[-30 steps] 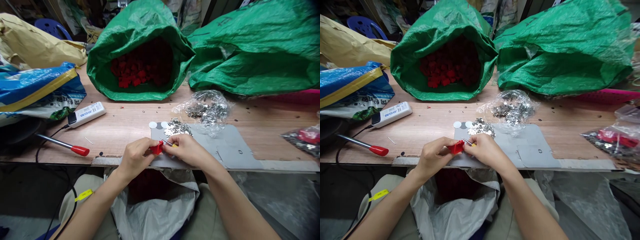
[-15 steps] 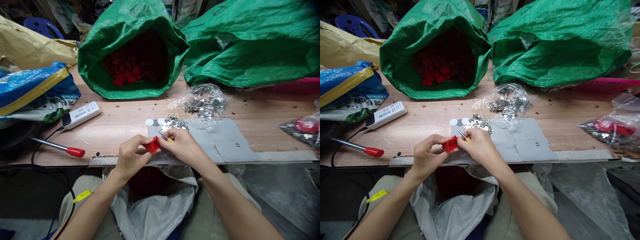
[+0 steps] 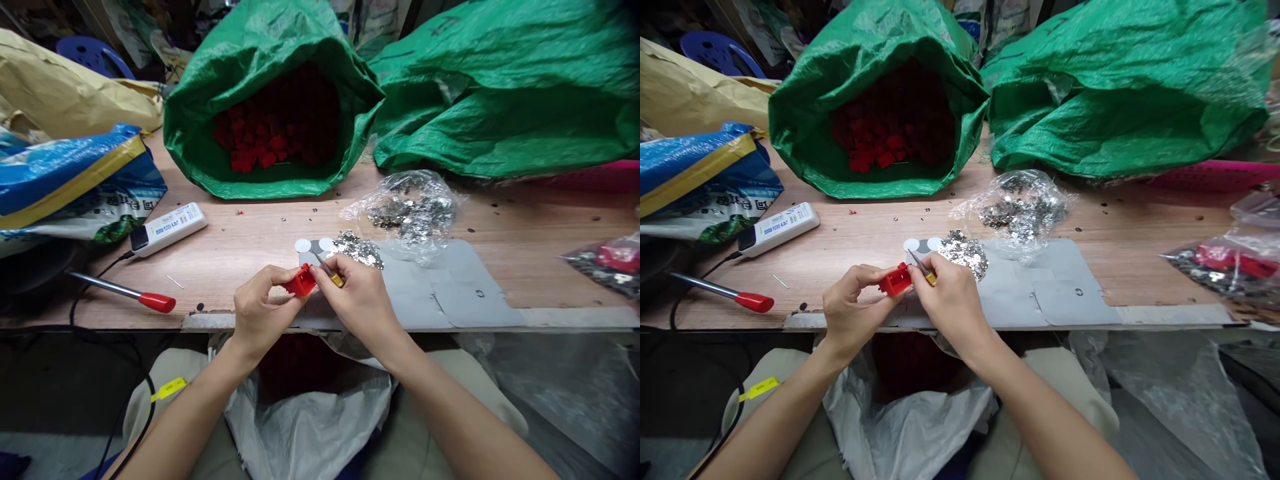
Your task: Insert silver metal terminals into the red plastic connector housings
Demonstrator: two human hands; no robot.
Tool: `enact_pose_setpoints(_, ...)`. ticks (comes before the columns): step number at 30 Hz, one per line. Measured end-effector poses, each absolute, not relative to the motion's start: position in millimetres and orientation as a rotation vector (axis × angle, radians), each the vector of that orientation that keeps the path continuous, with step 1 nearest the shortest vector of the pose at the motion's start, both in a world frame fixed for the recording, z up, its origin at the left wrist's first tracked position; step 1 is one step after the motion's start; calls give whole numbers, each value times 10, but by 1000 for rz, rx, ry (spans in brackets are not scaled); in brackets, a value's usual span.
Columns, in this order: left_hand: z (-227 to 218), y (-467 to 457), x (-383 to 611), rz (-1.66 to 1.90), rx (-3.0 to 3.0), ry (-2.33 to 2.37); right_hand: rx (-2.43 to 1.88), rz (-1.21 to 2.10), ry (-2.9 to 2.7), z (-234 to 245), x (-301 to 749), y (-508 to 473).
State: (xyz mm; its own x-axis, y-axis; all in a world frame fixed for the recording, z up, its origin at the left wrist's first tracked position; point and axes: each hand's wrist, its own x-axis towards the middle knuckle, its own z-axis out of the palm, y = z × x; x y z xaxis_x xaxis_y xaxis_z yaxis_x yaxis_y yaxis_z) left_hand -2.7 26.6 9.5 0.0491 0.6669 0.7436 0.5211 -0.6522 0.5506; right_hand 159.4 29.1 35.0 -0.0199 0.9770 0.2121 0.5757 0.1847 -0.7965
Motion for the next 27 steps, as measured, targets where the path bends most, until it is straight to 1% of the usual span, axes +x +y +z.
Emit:
enact_pose_setpoints(2,81,261,-31,1685,2149,1246,-1454,679,-1703,338,1597,298)
enact_pose_setpoints(6,58,254,-35,1725,2147,1216,-1392,865,-1669,334,1626,326)
enact_pose_setpoints(11,69,248,-32,1722,2153,1230,-1373,719,-1707,360,1617,304)
enact_pose_setpoints(13,68,246,-37,1688,2125,1257,-1394,708,-1698,374,1644,299)
enact_pose_setpoints(15,61,249,-51,1653,2045,1293,-1437,836,-1646,384,1714,314)
enact_pose_setpoints(17,56,261,-71,1636,1923,1338,-1488,1041,-1597,384,1817,343)
enact_pose_setpoints(19,57,277,-91,1628,1801,1383,-1553,1189,-1657,376,1918,371)
enact_pose_setpoints(20,60,284,-98,1626,1756,1396,-1588,1207,-1727,372,1956,380)
enact_pose_setpoints(23,72,294,-96,1619,1682,1381,-1696,1096,-1927,385,1994,380)
enact_pose_setpoints(27,78,281,-59,1588,1620,1335,-1819,923,-2005,479,1927,353)
